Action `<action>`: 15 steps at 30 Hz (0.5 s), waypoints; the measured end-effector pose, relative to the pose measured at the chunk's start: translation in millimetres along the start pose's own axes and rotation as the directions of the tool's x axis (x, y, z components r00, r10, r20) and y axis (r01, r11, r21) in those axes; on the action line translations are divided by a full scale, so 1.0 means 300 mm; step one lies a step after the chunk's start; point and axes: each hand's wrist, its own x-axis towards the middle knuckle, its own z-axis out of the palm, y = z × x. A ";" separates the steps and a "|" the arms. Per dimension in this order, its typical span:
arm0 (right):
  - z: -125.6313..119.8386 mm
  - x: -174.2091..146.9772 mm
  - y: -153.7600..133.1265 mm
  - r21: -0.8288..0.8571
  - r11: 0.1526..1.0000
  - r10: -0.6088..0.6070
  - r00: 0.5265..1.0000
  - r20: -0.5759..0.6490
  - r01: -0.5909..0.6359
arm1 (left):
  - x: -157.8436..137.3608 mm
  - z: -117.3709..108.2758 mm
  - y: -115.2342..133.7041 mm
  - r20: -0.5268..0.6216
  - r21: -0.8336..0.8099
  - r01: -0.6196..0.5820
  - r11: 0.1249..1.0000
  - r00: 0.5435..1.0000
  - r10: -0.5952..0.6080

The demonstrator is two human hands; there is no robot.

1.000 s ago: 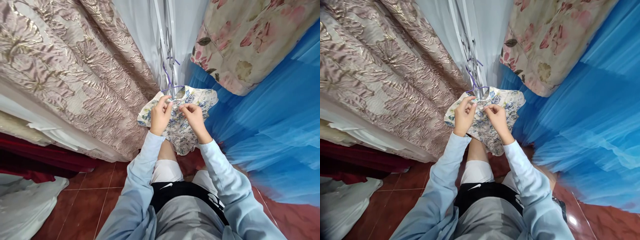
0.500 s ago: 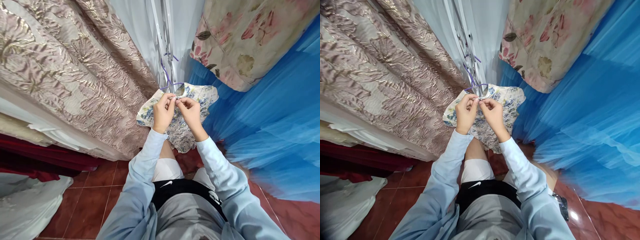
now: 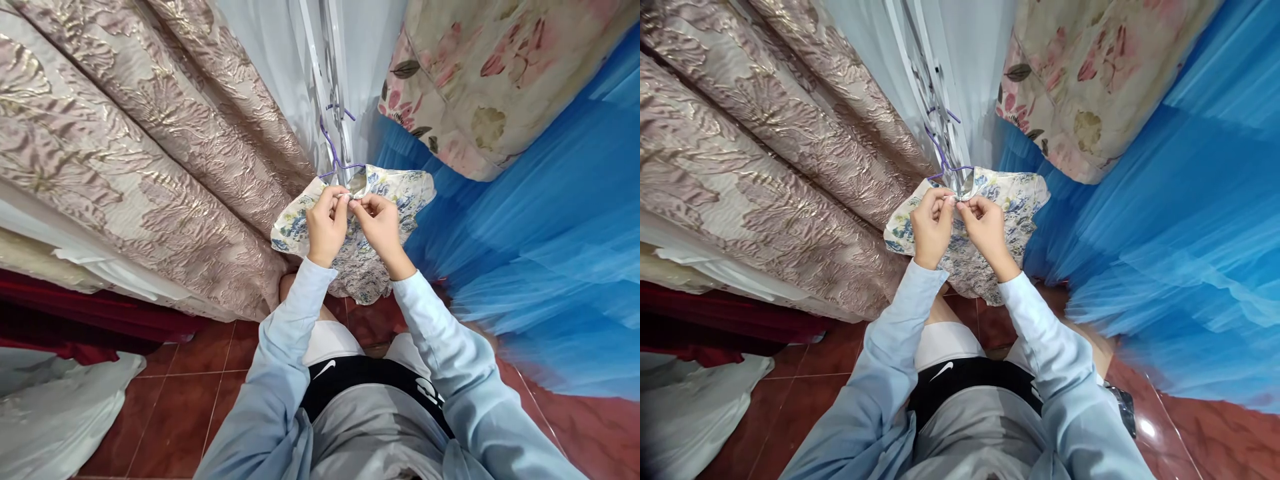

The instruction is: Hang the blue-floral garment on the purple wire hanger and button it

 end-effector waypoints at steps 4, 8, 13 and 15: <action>-0.005 0.012 0.055 -0.125 0.991 0.060 0.997 0.055 -0.053 | 0.046 -0.006 0.006 -0.109 -0.036 -0.027 0.999 0.994 0.023; -0.038 -0.052 0.138 -0.322 0.933 0.199 0.975 0.094 -0.160 | 0.124 -0.113 -0.050 -0.310 -0.101 -0.059 0.993 0.950 0.025; -0.085 -0.197 0.210 -0.412 0.885 0.300 0.943 0.147 -0.217 | 0.107 -0.356 -0.228 -0.492 -0.369 0.100 0.924 0.822 -0.286; -0.083 -0.241 0.219 -0.397 0.895 0.301 0.933 0.198 -0.205 | 0.038 -0.412 -0.301 -0.439 -0.538 0.217 0.814 0.753 -0.490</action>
